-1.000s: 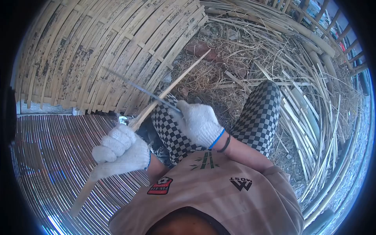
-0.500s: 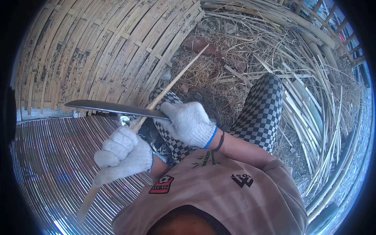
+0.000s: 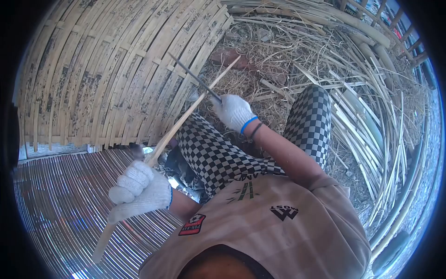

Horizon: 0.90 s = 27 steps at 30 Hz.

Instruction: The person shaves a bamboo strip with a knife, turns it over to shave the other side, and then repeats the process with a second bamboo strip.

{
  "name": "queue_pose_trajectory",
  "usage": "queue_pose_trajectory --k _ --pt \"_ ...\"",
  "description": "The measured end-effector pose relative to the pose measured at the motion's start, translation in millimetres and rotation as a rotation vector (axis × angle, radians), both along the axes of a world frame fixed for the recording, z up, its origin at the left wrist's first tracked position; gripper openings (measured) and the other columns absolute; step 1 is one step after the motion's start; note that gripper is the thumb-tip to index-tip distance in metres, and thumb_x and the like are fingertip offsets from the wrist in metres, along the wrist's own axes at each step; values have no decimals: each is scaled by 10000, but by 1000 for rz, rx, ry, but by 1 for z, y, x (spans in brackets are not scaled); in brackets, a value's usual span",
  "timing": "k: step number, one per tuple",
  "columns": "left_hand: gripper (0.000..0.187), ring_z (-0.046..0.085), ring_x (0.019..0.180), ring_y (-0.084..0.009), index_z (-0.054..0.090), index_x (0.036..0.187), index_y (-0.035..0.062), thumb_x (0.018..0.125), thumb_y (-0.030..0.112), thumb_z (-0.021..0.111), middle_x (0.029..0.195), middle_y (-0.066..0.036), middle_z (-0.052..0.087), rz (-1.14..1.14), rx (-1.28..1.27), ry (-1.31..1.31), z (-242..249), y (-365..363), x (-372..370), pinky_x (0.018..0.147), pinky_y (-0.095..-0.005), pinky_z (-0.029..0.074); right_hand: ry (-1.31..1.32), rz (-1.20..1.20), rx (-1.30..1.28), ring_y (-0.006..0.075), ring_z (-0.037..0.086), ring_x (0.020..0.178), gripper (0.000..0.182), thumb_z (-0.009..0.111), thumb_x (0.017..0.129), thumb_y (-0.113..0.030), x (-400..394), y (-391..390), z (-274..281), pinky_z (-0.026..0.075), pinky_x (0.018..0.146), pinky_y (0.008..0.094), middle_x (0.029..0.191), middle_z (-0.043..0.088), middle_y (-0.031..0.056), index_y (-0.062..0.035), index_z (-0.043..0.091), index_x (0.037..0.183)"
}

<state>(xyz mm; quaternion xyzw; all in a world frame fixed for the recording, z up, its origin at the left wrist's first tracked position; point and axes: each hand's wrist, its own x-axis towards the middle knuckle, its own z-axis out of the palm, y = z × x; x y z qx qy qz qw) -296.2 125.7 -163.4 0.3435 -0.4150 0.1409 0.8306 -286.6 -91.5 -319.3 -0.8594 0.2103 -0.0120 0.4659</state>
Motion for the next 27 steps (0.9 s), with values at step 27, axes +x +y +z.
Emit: queue_pose_trajectory --k 27 --pt "699 303 402 -82 422 656 130 995 733 324 499 22 361 129 171 -36 32 -11 36 401 -242 239 95 -7 -99 456 699 897 601 450 1027 -498 80 -89 -84 560 798 526 884 710 286 25 732 938"
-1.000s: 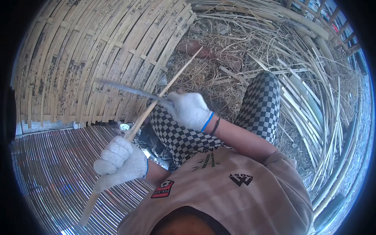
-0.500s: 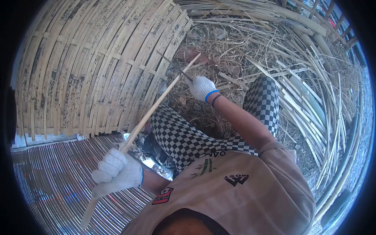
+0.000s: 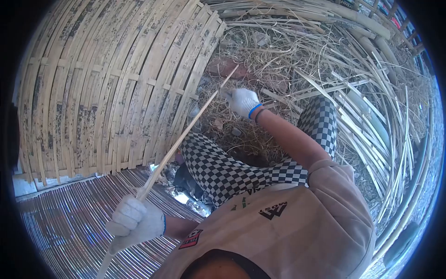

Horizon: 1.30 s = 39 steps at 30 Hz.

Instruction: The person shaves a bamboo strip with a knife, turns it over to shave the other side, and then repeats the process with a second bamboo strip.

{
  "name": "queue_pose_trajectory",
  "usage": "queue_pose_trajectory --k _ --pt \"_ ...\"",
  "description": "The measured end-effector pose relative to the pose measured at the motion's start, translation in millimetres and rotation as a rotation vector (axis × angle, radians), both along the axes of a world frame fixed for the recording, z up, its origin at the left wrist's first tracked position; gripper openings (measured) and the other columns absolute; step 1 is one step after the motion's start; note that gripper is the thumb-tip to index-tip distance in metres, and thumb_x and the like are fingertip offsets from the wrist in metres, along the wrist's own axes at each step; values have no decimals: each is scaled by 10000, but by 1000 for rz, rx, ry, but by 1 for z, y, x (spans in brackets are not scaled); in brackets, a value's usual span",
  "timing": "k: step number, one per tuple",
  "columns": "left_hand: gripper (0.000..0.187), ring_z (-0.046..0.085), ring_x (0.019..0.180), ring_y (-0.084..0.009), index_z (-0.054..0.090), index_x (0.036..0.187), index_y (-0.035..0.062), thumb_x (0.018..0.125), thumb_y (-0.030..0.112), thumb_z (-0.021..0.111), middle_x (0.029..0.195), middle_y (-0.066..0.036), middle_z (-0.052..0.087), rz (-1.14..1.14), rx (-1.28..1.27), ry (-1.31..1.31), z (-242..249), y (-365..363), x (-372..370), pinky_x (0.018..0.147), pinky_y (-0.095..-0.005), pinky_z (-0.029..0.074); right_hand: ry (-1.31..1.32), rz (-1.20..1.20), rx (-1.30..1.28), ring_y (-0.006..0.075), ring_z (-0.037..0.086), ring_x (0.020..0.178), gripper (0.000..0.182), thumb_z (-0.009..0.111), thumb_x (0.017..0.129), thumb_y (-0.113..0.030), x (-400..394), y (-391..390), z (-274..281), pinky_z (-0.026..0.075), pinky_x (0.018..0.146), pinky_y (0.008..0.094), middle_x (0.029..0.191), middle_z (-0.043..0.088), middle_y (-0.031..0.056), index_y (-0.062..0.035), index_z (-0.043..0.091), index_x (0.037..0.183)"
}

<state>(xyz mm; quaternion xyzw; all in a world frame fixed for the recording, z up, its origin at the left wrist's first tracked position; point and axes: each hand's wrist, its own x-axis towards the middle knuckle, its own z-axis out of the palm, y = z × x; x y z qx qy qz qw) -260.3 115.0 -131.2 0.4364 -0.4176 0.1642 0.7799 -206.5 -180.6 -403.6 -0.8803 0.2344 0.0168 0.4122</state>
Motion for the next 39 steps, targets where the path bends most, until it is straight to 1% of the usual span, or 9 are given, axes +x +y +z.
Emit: queue_pose_trajectory --k 12,15,20,26,30,32,35,38,39 --pt "739 217 372 -88 338 570 155 973 774 320 456 32 297 -65 -86 89 9 -9 4 384 -256 187 201 19 -52 414 700 979 470 468 1028 -393 25 -53 -62 556 871 505 991 721 264 4 712 1087" --pt "722 218 353 -81 341 565 163 976 755 358 435 41 283 -84 -84 87 11 -13 7 365 -241 199 57 138 -65 421 695 986 487 464 1031 -404 8 -36 -14 553 871 507 968 721 265 12 701 1119" --pt "694 226 341 -73 355 565 163 982 714 421 421 45 279 -132 -47 50 11 -9 10 355 -231 200 119 -45 -40 445 700 889 480 515 1007 -407 26 -53 -103 567 791 521 917 723 257 2 746 905" --pt "688 244 350 -71 376 585 155 987 712 414 441 35 309 -194 -18 -30 14 -23 3 363 -228 204 -7 65 -86 449 694 875 464 499 1013 -418 -1 -35 -50 553 791 535 895 711 265 -21 740 1020" --pt "692 227 357 -79 355 573 158 986 709 419 446 35 301 -141 -13 -11 15 -25 3 367 -240 199 155 -38 -36 458 695 909 492 518 1000 -420 33 -66 -158 558 811 516 911 710 285 18 743 984" --pt "694 214 359 -83 334 560 163 984 705 425 441 36 288 -80 -41 55 16 -26 0 370 -251 204 150 128 -130 457 694 950 505 514 996 -420 33 -78 -145 554 840 518 953 711 292 30 741 964" --pt "692 200 362 -87 307 553 170 985 696 433 439 39 264 -120 14 92 19 -16 7 375 -264 222 34 -64 7 459 686 985 476 514 992 -406 16 -51 -95 547 862 522 988 703 303 15 738 977" --pt "690 199 361 -88 306 559 169 990 699 407 436 37 259 -212 -1 100 24 -21 11 380 -271 237 19 -70 -17 424 704 973 393 556 960 -380 40 -55 -156 555 859 518 1005 734 232 -49 765 995" --pt "669 232 361 -86 350 601 148 1012 674 400 444 22 281 -236 39 38 25 -22 12 363 -262 229 158 369 -258 388 723 946 380 596 917 -390 55 -72 -174 571 828 465 1012 752 187 -73 777 1020"
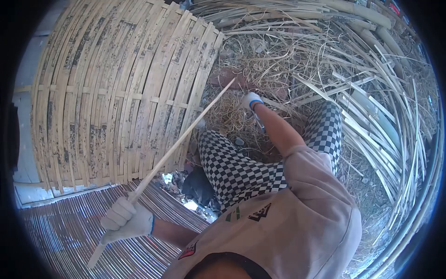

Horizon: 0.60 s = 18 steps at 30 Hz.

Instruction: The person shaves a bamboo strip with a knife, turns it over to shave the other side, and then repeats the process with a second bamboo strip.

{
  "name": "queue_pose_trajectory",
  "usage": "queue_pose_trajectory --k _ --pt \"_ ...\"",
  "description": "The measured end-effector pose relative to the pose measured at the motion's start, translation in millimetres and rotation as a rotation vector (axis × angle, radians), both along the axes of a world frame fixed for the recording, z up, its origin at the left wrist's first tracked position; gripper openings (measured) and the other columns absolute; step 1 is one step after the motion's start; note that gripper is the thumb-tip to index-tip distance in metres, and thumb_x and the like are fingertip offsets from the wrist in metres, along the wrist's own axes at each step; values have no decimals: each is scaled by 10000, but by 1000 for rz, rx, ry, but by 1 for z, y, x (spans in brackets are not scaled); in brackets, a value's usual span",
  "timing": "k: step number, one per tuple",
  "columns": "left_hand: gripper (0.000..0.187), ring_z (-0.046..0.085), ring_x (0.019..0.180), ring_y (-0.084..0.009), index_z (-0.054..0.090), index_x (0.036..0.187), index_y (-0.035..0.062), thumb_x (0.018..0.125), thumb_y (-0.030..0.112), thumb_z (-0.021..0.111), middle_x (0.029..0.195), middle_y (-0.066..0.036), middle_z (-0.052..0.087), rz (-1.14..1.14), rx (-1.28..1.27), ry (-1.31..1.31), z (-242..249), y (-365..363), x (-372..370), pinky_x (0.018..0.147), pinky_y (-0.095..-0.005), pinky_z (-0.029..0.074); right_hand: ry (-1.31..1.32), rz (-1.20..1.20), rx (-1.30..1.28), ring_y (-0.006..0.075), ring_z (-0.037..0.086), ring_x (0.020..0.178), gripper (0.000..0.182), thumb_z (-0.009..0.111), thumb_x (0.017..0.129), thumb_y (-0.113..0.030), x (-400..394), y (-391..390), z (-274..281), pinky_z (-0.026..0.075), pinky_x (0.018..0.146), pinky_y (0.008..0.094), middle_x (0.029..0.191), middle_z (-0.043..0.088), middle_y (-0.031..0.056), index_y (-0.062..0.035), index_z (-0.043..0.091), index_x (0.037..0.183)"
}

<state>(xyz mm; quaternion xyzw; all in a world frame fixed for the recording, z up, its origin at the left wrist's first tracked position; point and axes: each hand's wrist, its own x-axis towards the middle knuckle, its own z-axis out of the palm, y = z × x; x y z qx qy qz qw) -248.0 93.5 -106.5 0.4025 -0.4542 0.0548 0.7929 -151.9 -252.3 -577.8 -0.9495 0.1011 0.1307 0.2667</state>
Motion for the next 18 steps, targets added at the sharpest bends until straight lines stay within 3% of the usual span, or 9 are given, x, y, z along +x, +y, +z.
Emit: queue_pose_trajectory --k 1,3,5,6,9,12,17,18 --pt "673 235 357 -87 357 598 149 1010 680 398 440 24 284 19 7 -1 1 -3 -2 363 -259 231 150 436 -240 352 741 920 380 635 874 -400 11 -13 -18 587 796 412 1018 769 143 -96 788 1044" --pt "682 242 348 -90 371 591 150 1007 691 392 434 27 289 50 17 -10 4 -9 -4 361 -254 235 104 181 -190 378 731 949 404 618 891 -408 22 -12 -70 583 827 442 1022 763 163 -69 783 1037" --pt "686 261 342 -92 385 589 146 1005 691 393 436 27 306 61 -2 -39 2 -11 -4 358 -253 236 -19 -433 125 400 714 1001 414 583 922 -391 -6 11 -43 571 869 475 1050 753 182 -36 773 1019" --pt "688 271 339 -93 392 587 144 1005 691 393 437 27 314 68 -8 -50 1 -11 -4 357 -252 237 -52 -598 253 434 693 1029 432 542 948 -371 -16 19 -35 558 891 505 1060 729 246 -1 760 991" --pt "771 208 343 -81 372 556 150 902 838 398 425 43 284 -72 -21 -24 2 -13 -5 358 -254 175 60 -326 208 452 690 1019 453 511 967 -366 -32 8 -36 555 893 510 1035 708 305 20 748 980" --pt "777 278 377 -99 407 550 144 856 855 466 454 32 323 -263 23 -146 -4 -8 -1 392 -262 241 43 -425 257 447 689 1019 466 487 988 -379 -51 6 20 548 881 491 1054 706 294 7 747 1010" --pt "761 354 423 -123 419 546 148 847 842 502 488 22 368 21 -22 -30 -28 26 -3 444 -279 313 -297 -698 437 463 675 901 393 458 1023 -305 -79 24 39 530 816 506 962 698 289 19 677 1052" --pt "744 375 428 -125 430 549 145 868 814 504 494 20 386 41 2 -45 -25 27 -6 451 -277 330 -306 -648 489 402 675 830 400 464 1030 -333 -73 17 21 533 767 470 889 691 237 16 661 1019"
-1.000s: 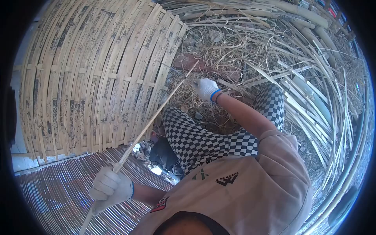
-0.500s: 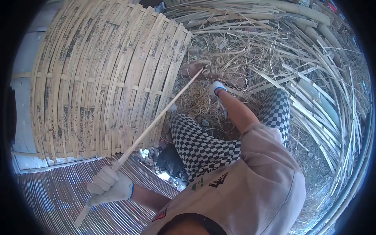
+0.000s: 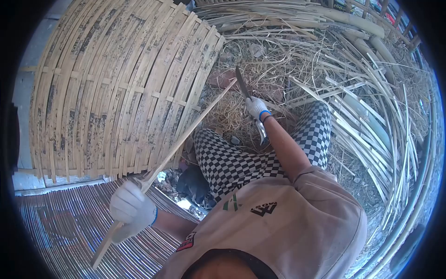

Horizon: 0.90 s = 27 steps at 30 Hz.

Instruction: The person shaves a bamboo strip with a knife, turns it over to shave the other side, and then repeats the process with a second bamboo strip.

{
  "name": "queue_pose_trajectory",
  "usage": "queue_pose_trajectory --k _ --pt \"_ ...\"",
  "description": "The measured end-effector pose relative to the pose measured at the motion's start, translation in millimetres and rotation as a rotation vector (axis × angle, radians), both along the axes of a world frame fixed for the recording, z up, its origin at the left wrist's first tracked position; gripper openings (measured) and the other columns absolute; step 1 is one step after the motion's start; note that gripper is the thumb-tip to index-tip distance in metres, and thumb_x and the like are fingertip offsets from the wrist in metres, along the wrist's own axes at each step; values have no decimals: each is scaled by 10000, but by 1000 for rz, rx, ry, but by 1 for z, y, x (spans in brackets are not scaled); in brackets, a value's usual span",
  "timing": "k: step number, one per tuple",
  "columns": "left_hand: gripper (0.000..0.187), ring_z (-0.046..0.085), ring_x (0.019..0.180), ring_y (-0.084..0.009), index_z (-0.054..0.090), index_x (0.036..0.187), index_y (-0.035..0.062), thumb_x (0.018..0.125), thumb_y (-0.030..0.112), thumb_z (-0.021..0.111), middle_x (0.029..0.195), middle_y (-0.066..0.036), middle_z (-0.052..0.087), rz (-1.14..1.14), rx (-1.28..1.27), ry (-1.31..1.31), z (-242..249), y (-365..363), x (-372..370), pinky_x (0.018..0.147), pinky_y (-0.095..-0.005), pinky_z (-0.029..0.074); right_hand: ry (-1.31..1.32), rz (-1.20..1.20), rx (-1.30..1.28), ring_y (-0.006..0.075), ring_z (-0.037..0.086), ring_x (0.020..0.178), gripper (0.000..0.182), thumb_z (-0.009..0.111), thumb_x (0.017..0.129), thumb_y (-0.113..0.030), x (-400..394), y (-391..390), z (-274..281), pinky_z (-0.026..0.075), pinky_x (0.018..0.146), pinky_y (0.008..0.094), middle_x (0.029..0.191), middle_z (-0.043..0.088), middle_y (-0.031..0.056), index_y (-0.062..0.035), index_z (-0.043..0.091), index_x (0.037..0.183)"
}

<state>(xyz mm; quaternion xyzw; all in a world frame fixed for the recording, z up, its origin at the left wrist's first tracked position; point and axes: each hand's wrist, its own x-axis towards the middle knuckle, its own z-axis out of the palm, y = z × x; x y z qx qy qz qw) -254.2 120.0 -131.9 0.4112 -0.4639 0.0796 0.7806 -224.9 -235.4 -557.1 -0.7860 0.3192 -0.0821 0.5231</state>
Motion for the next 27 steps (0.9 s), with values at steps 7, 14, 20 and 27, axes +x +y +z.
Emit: queue_pose_trajectory --k 7,14,20,27 --pt "744 458 457 -148 442 562 129 985 737 378 499 -3 443 -124 104 -43 18 -12 1 457 -284 358 73 -21 594 160 542 472 458 454 1060 -450 23 -12 26 477 453 358 636 569 17 -63 606 867" --pt "755 327 402 -125 368 540 153 1019 726 255 453 4 372 -32 -27 139 9 -5 8 414 -298 261 -22 51 961 131 494 470 518 481 1043 -548 7 27 77 412 427 338 621 519 5 -90 546 810" --pt "746 210 402 -103 312 526 172 1015 732 261 446 24 286 20 -115 147 6 -6 13 384 -268 171 -4 109 723 134 504 487 588 482 1021 -613 -13 48 101 436 461 321 655 526 12 -74 584 810" --pt "748 196 387 -94 309 527 170 1007 741 254 447 30 277 100 -135 127 9 -3 7 369 -268 155 24 171 796 123 449 432 523 491 1030 -588 -11 56 107 421 402 331 586 449 -15 -119 509 799"
